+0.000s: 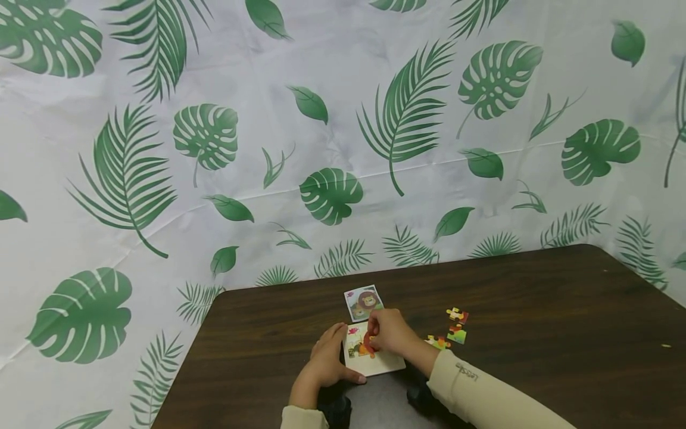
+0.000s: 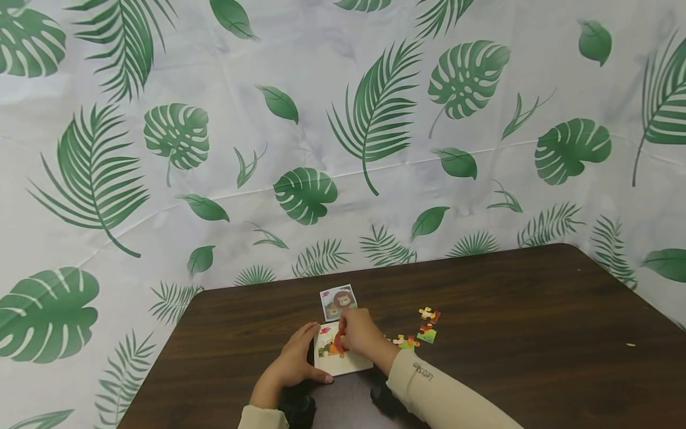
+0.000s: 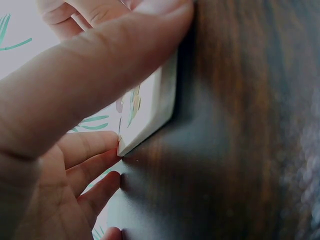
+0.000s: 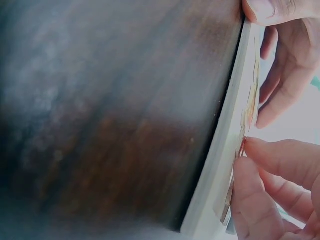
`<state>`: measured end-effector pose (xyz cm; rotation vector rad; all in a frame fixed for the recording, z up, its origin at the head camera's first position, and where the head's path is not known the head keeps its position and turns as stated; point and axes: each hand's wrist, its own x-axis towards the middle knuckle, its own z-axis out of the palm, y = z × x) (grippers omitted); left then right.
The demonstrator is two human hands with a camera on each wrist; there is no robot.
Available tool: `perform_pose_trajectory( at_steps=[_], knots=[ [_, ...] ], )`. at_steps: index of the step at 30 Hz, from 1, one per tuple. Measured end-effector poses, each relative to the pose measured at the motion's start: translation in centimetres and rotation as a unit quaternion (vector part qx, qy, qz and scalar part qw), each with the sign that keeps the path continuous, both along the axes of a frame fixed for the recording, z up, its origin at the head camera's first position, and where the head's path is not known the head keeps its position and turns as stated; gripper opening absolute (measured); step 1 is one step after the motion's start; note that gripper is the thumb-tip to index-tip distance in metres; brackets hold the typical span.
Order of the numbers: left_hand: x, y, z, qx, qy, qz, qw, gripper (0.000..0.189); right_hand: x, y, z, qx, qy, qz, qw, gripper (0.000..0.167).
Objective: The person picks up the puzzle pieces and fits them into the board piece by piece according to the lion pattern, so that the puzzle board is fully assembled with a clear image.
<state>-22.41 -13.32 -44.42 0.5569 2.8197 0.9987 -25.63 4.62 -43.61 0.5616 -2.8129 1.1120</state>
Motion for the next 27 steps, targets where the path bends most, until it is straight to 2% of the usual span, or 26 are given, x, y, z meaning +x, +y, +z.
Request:
perform_pose_trajectory(
  at_steps=[9, 20, 27],
  knots=[
    [-0.1, 0.0, -0.2, 0.004, -0.001, 0.0, 1.0, 0.105, -0.1, -0.1, 0.0, 0.006, -0.01, -0.005, 0.9999, 0.023],
    [-0.2, -0.1, -0.3, -0.001, -0.003, 0.001, 1.0, 0.105, -0.6, -0.5, 0.7, 0.074, -0.025, 0.009, 0.9969, 0.024],
    [-0.1, 0.0, -0.3, 0.0, -0.002, -0.002, 1.0, 0.104, -0.4, -0.2, 1.0, 0.051, -0.034, 0.012, 0.998, 0.025]
  ],
)
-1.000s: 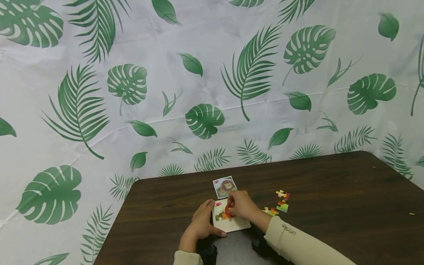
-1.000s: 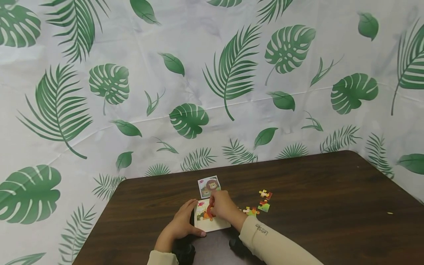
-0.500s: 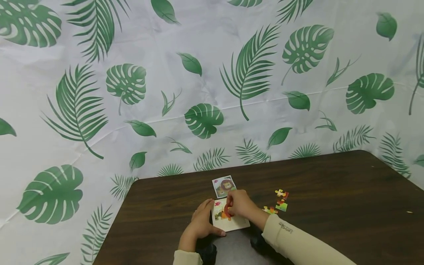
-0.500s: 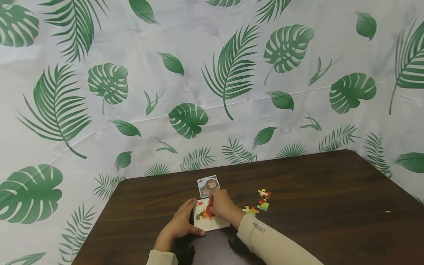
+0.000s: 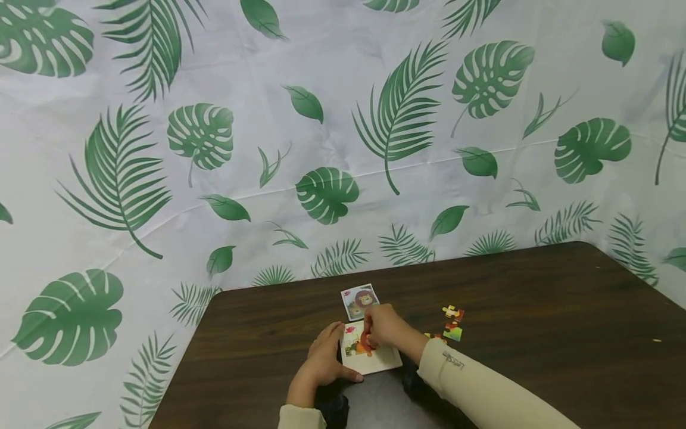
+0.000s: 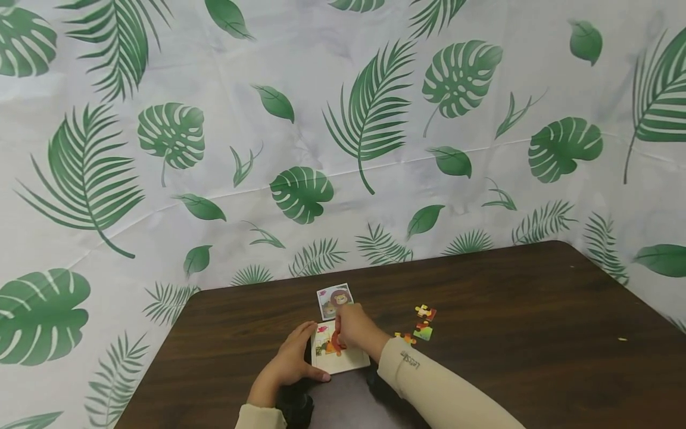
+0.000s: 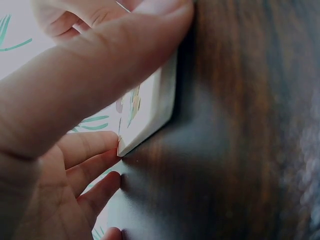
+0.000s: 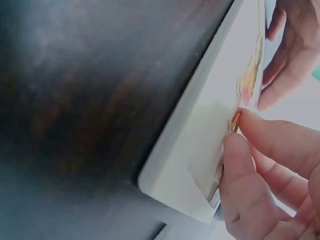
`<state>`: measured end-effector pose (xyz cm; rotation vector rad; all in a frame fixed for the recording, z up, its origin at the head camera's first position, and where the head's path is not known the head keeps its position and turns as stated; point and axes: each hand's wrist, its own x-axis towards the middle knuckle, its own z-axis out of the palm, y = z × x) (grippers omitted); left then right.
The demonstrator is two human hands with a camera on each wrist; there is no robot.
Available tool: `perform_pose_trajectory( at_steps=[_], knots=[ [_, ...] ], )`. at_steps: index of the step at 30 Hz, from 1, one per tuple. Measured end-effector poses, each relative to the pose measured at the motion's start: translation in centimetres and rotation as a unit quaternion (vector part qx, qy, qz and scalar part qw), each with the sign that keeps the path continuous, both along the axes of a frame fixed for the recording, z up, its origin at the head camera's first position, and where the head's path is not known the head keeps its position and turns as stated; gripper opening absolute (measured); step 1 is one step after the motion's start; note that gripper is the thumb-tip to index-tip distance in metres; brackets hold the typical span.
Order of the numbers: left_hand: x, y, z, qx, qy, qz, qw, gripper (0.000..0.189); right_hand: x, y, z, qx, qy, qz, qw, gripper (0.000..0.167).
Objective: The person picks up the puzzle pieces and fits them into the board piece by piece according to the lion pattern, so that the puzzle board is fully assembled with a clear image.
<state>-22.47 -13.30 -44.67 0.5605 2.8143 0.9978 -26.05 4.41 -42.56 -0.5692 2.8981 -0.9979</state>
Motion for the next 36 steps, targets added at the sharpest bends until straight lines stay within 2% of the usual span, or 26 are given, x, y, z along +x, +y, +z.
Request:
perform_pose_trajectory(
  at_steps=[6, 11, 15, 20, 28, 36],
  knots=[
    [0.2, 0.1, -0.1, 0.003, -0.001, -0.002, 1.0, 0.105, 0.1, 0.0, -0.6, -0.015, -0.029, -0.023, 0.9992, 0.023],
    [0.2, 0.1, -0.2, 0.002, -0.004, -0.002, 1.0, 0.106, 0.4, 0.3, -1.0, -0.027, 0.002, -0.012, 0.9996, 0.021],
    [0.2, 0.1, -0.2, 0.002, -0.003, -0.001, 1.0, 0.106, 0.3, 0.9, -0.9, -0.048, 0.004, 0.01, 0.9988, 0.017],
    [0.2, 0.1, -0.2, 0.003, -0.008, 0.004, 1.0, 0.106, 0.3, 2.1, -0.5, -0.076, -0.032, 0.031, 0.9962, 0.013],
    [0.0, 0.1, -0.1, -0.003, -0.008, 0.01, 0.9999, 0.105, 0.0, 4.6, 0.3, -0.144, -0.102, 0.009, 0.9843, 0.008],
    [-0.1, 0.0, -0.2, -0.002, -0.003, 0.01, 0.9999, 0.106, -0.6, 7.8, 1.0, -0.199, -0.13, -0.009, 0.9712, 0.015]
  ],
)
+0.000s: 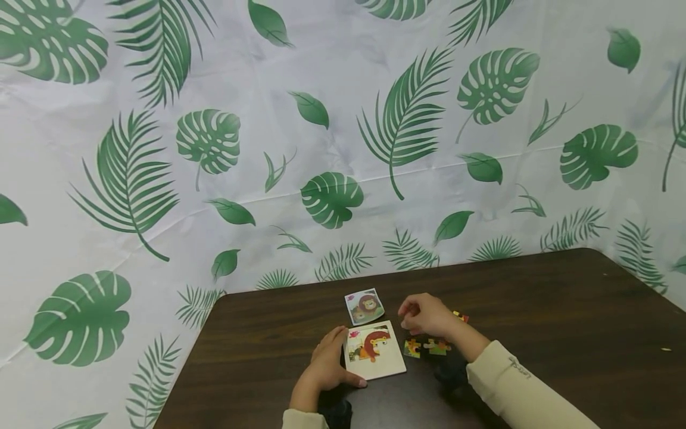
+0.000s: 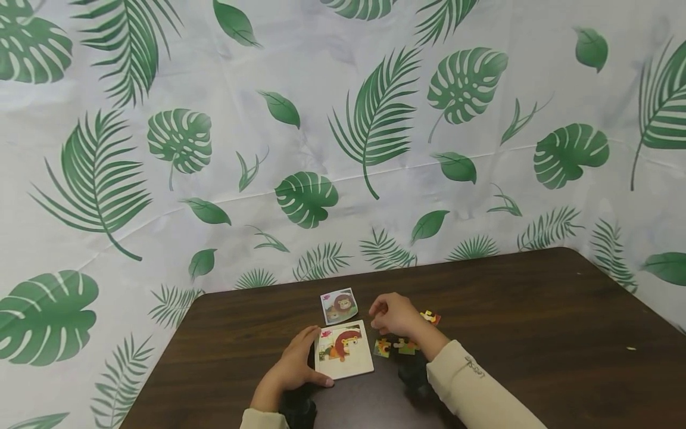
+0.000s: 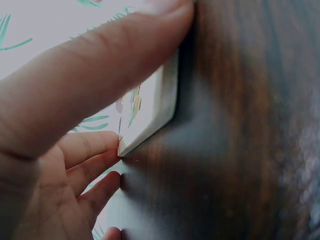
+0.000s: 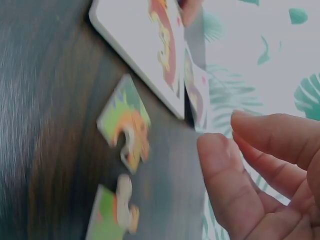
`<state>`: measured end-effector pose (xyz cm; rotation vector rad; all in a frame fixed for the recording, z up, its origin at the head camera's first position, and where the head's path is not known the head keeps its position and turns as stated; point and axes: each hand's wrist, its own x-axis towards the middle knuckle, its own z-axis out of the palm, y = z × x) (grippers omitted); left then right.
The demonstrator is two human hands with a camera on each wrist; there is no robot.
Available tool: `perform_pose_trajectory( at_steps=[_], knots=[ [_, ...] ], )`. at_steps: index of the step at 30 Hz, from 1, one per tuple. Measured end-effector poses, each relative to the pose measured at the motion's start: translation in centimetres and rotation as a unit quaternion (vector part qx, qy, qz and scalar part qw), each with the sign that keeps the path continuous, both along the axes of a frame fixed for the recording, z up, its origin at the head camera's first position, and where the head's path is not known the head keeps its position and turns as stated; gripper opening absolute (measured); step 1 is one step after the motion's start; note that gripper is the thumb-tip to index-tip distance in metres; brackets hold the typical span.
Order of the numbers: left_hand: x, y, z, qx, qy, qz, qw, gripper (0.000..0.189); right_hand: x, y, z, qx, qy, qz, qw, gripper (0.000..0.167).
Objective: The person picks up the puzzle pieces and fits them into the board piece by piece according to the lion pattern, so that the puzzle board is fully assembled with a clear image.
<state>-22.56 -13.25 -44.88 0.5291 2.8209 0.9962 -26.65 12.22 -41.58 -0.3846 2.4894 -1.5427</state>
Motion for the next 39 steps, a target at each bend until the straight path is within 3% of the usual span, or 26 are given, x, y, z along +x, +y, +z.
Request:
perform_pose_trajectory(
  at_steps=[6, 16, 27, 35, 39],
  knots=[
    [0.0, 0.0, -0.1, 0.003, -0.008, 0.004, 1.0, 0.106, 0.0, 2.3, 0.4, -0.01, -0.021, -0.021, 0.9995, 0.018],
    [0.1, 0.0, -0.2, 0.004, -0.01, 0.003, 0.9999, 0.106, 0.6, 6.1, 1.2, 0.011, -0.017, -0.057, 0.9981, 0.025],
    [0.2, -0.1, -0.2, 0.003, -0.008, 0.005, 0.9999, 0.106, 0.1, 8.2, 0.5, 0.028, -0.009, -0.081, 0.9963, 0.025],
    [0.1, -0.1, 0.0, 0.001, 0.0, -0.001, 1.0, 0.106, -0.1, 9.3, -0.1, 0.098, 0.005, -0.109, 0.9892, 0.024],
    [0.0, -0.1, 0.2, 0.003, 0.002, -0.001, 1.0, 0.106, -0.3, 9.7, -0.6, 0.103, -0.002, -0.106, 0.989, 0.025]
  ],
)
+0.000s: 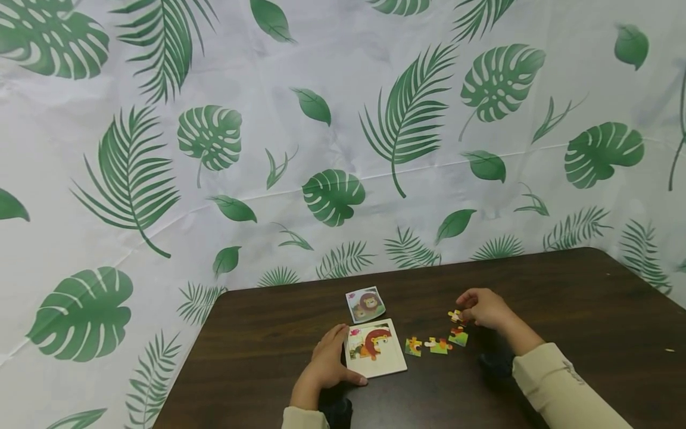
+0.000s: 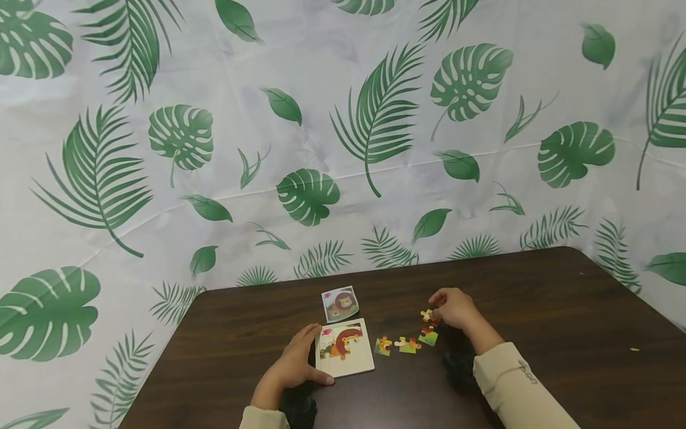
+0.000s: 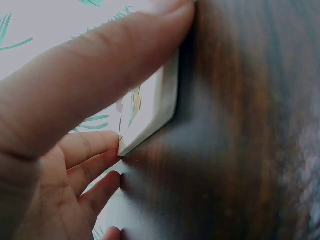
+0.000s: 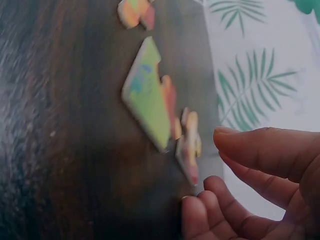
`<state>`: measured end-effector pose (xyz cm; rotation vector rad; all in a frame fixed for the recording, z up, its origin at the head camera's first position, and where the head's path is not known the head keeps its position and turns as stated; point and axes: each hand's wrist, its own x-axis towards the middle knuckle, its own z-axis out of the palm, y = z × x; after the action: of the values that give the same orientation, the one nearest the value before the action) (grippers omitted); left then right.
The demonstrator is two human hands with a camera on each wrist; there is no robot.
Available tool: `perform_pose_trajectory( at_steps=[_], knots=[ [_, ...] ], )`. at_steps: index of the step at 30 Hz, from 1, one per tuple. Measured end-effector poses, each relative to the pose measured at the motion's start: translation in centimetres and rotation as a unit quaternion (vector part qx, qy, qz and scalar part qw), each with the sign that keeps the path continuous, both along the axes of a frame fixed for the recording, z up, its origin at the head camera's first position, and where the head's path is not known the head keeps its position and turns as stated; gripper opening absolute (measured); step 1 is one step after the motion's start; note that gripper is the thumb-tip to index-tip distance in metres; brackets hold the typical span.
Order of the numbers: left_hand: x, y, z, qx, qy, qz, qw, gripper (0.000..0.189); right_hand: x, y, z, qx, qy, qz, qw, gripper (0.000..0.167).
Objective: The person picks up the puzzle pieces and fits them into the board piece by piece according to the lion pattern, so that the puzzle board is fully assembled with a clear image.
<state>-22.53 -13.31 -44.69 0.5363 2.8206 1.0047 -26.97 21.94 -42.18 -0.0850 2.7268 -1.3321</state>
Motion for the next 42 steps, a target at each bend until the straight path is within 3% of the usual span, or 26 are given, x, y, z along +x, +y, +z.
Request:
perform_pose_trajectory(
  at_steps=[8, 15, 23, 42],
  knots=[
    [0.2, 0.1, 0.3, -0.005, -0.008, 0.0, 1.0, 0.106, -0.3, 0.3, -0.3, 0.005, -0.001, -0.006, 1.0, 0.028],
    [0.2, 0.0, 0.2, -0.006, -0.01, 0.0, 0.9999, 0.106, -0.7, 0.2, -0.8, 0.053, 0.022, 0.001, 0.9983, 0.027],
    [0.1, 0.0, -0.1, -0.005, -0.009, 0.001, 1.0, 0.105, -0.8, -0.5, -0.8, 0.112, 0.032, -0.018, 0.993, 0.026],
    [0.2, 0.1, 0.1, 0.004, -0.012, 0.002, 0.9999, 0.106, -0.9, -0.9, -1.0, 0.135, 0.037, -0.035, 0.9895, 0.025]
  ],
)
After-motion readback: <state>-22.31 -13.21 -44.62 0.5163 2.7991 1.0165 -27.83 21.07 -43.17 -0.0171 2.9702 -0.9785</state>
